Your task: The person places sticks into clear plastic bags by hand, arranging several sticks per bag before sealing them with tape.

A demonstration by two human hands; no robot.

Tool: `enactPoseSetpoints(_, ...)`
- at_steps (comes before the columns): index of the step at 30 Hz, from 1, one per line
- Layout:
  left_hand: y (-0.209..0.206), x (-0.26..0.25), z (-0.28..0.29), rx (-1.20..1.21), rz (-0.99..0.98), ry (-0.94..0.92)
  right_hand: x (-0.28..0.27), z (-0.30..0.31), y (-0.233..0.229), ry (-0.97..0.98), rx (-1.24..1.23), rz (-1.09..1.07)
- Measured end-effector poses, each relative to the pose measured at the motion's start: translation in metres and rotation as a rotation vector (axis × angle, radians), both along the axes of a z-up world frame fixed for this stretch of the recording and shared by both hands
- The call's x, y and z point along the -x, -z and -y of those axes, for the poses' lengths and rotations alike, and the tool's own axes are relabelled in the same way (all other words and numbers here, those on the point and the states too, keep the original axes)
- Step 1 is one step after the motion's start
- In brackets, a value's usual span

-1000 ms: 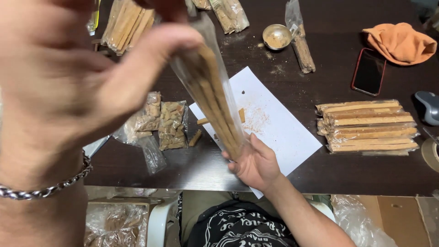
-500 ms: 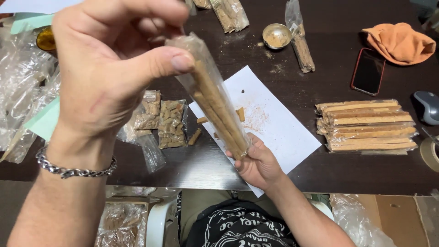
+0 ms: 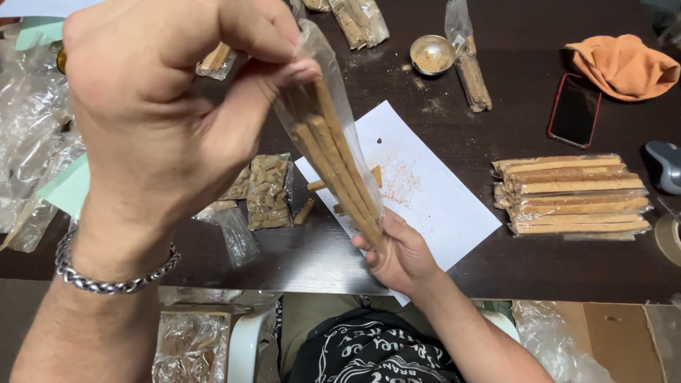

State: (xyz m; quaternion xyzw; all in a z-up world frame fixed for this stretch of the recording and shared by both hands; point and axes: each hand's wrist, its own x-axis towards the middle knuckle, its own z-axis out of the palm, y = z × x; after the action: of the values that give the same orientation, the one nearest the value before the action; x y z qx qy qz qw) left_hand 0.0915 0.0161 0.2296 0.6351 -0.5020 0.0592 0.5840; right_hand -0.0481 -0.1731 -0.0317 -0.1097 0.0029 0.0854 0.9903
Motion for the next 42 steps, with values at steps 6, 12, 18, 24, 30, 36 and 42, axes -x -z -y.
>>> enactPoseSetpoints(6, -0.001, 0.000, -0.005, -0.043, -0.023, -0.004, -0.001, 0.002, -0.003, -0.010, -0.009, -0.002)
enactPoseSetpoints(12, -0.004, -0.006, -0.009, -0.087, -0.047, -0.019, 0.001, 0.003, -0.004, 0.006, 0.065, -0.040)
enactPoseSetpoints(18, -0.004, -0.004, -0.015, -0.129, -0.073, -0.030, 0.003, 0.008, 0.011, 0.003, 0.067, -0.019)
enactPoseSetpoints(24, -0.008, -0.006, -0.008, -0.168, -0.093, -0.040, 0.006, 0.013, 0.014, 0.006, 0.212, -0.003)
enactPoseSetpoints(30, -0.006, -0.029, -0.006, -0.154, -0.087, -0.061, 0.003, 0.022, -0.014, 0.003, 0.182, 0.055)
enactPoseSetpoints(36, 0.016, -0.063, -0.004, -0.048, -0.044, -0.104, 0.005, 0.044, -0.029, 0.048, 0.241, -0.004)
enactPoseSetpoints(42, 0.026, -0.082, 0.002, 0.013, 0.029, -0.149, 0.010, 0.062, -0.029, 0.072, 0.309, -0.081)
